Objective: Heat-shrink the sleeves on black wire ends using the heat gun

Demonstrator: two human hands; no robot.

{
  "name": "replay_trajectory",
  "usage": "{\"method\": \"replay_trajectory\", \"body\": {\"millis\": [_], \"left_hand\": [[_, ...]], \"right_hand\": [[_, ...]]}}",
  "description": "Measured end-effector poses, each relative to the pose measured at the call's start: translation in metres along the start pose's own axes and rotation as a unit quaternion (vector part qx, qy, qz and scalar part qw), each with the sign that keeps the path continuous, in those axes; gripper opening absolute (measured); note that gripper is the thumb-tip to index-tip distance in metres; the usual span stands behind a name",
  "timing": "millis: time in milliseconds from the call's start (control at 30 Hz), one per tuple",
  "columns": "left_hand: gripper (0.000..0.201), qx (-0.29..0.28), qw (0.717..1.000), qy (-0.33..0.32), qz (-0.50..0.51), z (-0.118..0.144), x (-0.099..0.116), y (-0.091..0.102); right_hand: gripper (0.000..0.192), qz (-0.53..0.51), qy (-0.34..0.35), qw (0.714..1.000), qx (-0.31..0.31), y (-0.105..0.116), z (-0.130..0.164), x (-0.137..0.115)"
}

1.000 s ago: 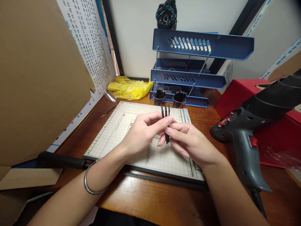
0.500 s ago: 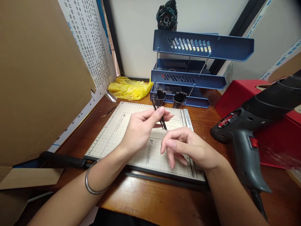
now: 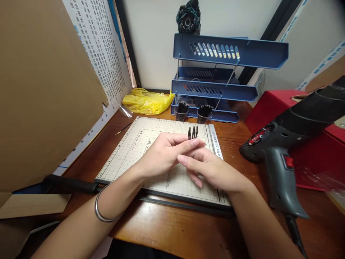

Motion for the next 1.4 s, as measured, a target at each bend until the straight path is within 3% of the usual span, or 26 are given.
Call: {"method": "replay_trajectory", "body": {"millis": [233, 433, 600, 800, 1133, 1400], "left_hand": [[0.041, -0.001, 0.999, 0.043, 0.027, 0.003, -0.008, -0.005], [0.028, 0.036, 0.999, 0.01, 0.039, 0.002, -0.002, -0.006], [0.03, 0.044, 0.998, 0.016, 0.049, 0.003, -0.004, -0.008], [0.023, 0.031, 0.999, 0.007, 0.035, 0.003, 0.001, -0.007], [0.023, -0.023, 0.995, 0.007, 0.102, 0.003, 0.001, -0.011], [0.036, -0.028, 0.996, -0.013, 0.087, 0.003, -0.002, -0.012]], "right_hand": [[0.052, -0.019, 0.014, 0.999, -0.044, -0.004, 0.0, -0.005], [0.045, -0.018, 0.02, 0.999, -0.035, -0.003, 0.002, -0.004], [0.043, -0.017, -0.024, 0.995, -0.094, -0.009, 0.005, 0.001], [0.059, -0.006, 0.014, 1.0, -0.011, -0.002, 0.0, -0.001], [0.053, -0.049, 0.049, 0.998, -0.001, -0.002, -0.001, -0.003], [0.064, -0.003, 0.076, 0.997, 0.006, 0.002, -0.001, -0.006]]}}
Point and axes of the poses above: each hand's wrist, its own z-axis away from the middle knuckle, its own y-axis out of the back of the hand, x = y × z, the point moved 5 cm from there along -z, towards the middle knuckle, and after that the axes turned 9 degrees about -z, right-handed, at the moved point
